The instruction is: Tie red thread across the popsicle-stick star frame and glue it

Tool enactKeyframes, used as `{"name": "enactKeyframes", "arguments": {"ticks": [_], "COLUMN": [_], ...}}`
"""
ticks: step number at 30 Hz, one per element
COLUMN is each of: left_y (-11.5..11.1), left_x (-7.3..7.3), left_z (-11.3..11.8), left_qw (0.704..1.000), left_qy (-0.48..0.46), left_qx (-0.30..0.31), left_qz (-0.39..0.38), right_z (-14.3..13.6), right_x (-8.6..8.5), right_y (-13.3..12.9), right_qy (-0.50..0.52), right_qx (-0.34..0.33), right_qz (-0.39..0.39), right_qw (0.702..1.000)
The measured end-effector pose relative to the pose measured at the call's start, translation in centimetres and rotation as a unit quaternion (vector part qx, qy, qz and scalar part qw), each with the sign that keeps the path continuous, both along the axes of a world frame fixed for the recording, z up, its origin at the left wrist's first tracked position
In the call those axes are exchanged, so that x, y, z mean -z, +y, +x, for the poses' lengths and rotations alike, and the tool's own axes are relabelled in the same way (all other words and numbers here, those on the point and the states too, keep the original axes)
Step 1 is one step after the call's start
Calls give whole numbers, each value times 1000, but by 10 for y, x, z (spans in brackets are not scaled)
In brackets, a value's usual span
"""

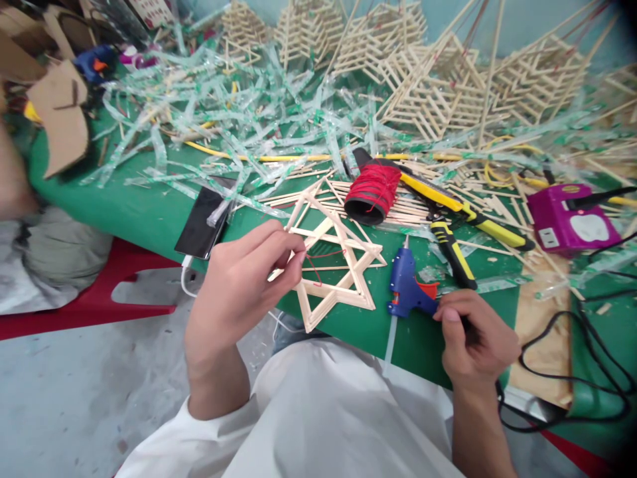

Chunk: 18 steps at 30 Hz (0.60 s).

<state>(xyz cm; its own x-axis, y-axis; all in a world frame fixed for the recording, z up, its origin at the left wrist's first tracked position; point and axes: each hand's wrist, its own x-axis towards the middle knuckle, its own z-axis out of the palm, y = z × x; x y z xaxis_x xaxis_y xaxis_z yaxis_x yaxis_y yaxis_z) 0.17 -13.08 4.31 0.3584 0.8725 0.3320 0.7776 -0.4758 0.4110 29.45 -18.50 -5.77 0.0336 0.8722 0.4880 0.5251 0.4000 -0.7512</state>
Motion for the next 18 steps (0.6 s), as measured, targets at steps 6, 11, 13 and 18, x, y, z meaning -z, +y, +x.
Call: {"name": "enactKeyframes", "arguments": {"ticks": [6,11,13,18], "left_y": [1,1,1,1], "left_x": [0,0,0,0], "left_z": [0,0,0,0], "left_qw": [1000,1000,1000,1000], "left_qy": [-3,-5,-5,-4], "left_qx": [3,4,3,5], "left_qz": [4,3,3,5], "right_z": [1,0,0,0], "right_x": [0,0,0,-1], "right_y": [0,-1,-1,-1], "right_qy": [-2,0,1,1], "right_qx": [2,3,2,-1], "right_qz": [-4,-4,-4,-3], "right_qw": [1000,1000,1000,1000]}}
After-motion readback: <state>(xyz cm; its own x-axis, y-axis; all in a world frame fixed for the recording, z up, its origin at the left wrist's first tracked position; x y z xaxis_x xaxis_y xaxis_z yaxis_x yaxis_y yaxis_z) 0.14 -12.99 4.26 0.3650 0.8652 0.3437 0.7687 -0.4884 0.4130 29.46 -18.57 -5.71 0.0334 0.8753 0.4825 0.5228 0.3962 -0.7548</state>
